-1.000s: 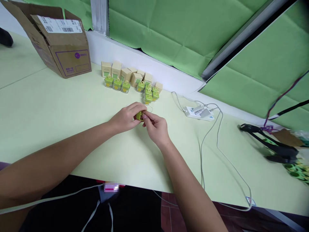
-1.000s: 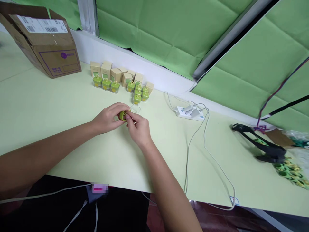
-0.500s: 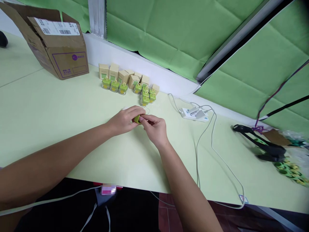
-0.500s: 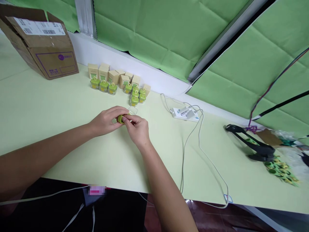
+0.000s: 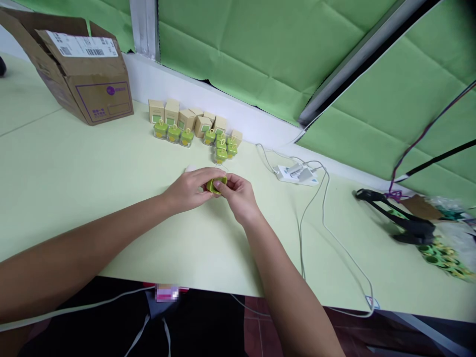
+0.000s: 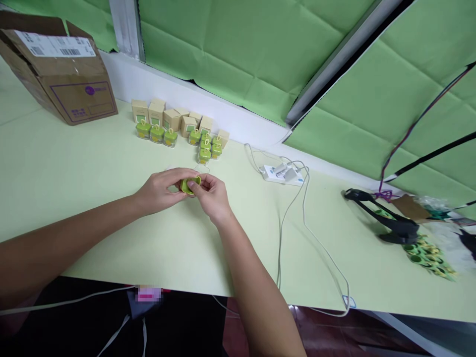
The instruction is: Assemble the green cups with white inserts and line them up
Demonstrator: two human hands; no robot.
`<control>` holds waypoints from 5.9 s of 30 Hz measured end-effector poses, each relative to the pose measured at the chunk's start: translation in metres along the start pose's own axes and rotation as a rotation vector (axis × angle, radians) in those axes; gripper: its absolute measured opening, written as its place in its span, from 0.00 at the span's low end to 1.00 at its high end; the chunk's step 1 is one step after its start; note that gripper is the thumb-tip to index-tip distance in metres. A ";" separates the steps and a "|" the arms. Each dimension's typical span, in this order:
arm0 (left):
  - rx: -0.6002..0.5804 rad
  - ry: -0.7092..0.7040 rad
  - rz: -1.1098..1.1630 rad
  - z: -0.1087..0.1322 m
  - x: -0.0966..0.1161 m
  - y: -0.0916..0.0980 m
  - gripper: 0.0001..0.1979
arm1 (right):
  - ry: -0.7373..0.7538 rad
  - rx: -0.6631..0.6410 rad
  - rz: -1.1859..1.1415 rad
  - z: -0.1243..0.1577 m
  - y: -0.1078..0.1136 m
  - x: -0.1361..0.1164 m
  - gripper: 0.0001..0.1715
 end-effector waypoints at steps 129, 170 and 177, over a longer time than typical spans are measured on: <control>-0.189 0.204 -0.211 0.001 -0.043 0.000 0.13 | 0.130 0.058 0.094 -0.006 -0.002 0.017 0.27; 0.117 0.786 0.991 0.005 -0.043 -0.007 0.25 | 0.259 0.249 0.113 0.004 0.000 0.000 0.28; 0.129 0.797 1.018 0.003 -0.043 -0.008 0.23 | 0.259 0.262 0.074 0.003 -0.001 -0.001 0.26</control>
Point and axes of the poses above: each hand's wrist, its own z-axis away from the middle knuckle, its own y-axis out of the back of the hand, x = y × z, the point moved 5 cm from there along -z, towards the middle knuckle, and after that the axes turned 1 degree about y, right-handed, at the moved point
